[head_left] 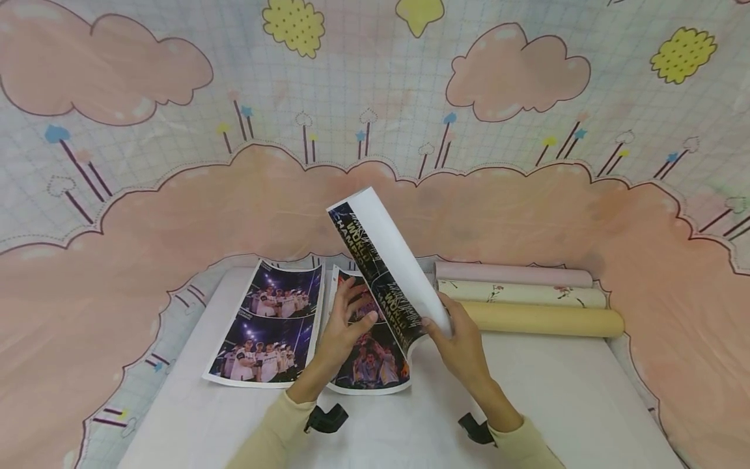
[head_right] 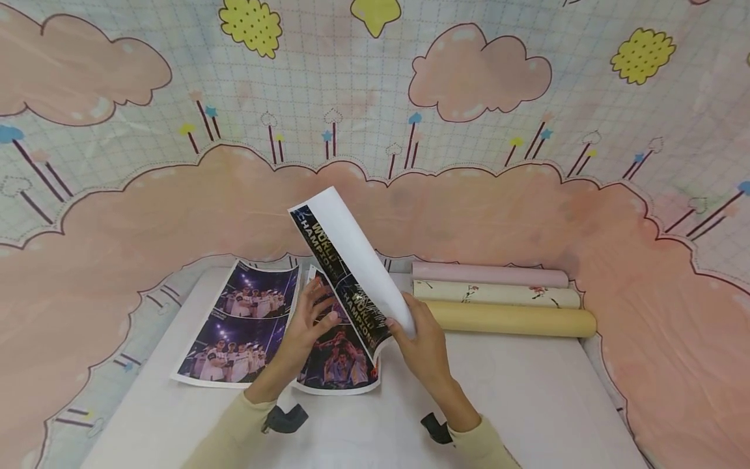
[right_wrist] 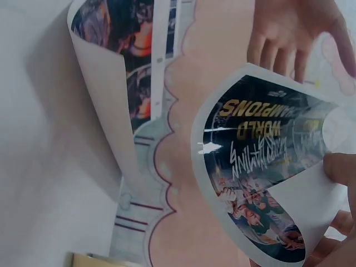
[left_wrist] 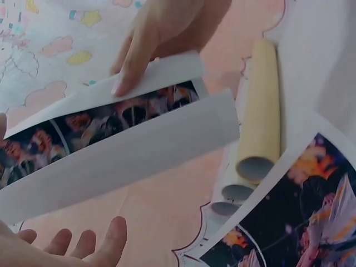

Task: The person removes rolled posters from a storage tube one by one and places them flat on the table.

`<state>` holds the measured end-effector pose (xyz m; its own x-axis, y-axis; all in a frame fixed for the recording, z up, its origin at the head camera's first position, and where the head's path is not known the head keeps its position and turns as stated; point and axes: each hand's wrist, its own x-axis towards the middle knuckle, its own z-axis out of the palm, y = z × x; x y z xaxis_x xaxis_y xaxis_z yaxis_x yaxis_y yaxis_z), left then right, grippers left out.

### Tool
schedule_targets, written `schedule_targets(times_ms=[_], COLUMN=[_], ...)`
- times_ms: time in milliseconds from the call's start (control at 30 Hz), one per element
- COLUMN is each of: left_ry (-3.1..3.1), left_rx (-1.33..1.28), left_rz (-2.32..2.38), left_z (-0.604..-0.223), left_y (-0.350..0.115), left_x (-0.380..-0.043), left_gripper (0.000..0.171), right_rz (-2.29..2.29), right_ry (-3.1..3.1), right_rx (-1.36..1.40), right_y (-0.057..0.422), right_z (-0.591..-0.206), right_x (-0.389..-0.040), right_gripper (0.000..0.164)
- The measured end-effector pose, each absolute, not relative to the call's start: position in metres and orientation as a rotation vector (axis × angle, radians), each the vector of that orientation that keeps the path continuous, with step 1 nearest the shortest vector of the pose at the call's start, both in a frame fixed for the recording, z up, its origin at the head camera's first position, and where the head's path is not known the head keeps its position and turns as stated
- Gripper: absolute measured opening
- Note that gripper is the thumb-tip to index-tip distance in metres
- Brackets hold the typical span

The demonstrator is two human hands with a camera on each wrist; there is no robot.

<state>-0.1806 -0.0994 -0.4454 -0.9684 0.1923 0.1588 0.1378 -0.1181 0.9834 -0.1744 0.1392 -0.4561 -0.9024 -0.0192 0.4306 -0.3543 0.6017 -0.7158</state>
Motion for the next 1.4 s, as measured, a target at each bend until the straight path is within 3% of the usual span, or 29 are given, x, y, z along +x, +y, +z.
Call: schedule_targets(times_ms=[300,400,533,867,1000,1167,1400], left_ry=[2.156,2.098,2.02,2.05,2.049,2.094,2.279], left_rx=[0.29,0.342,0.396,0.359,0.355,0.404,0.473], left_rz=[2.238,2.3,2.368,2.271,2.256,2.242,2.076], left_z=[-0.45,-0.451,-0.451,-0.451,-0.452,-0.453,-0.46], left_y=[-0.087,-0.089,-0.092,-0.104,-0.109,-0.116,-0.124], left_x=[-0.178,-0.178,-0.178,-0.172,-0.169,-0.168,-0.172], left_gripper=[0.074,0.078,0.084,0.068,0.074,0.081,0.06], right_rz=[1.241,1.203,1.032,0.618,0.589,0.643,0.96], right_ry=[-2.524,-2.514,-2.418,-2.206,-2.235,-2.331,-2.483], right_rx=[0.309,0.302,0.351,0.538,0.554,0.539,0.484], right_y=[0.132,0.135,0.14,0.158,0.163,0.165,0.17], right_z=[-0.457,-0.457,-0.459,-0.463,-0.461,-0.458,-0.456], right_x=[-0.16,-0.159,-0.162,-0.172,-0.172,-0.172,-0.171], right_gripper=[0.054,0.055,0.057,0.063,0.065,0.054,0.032])
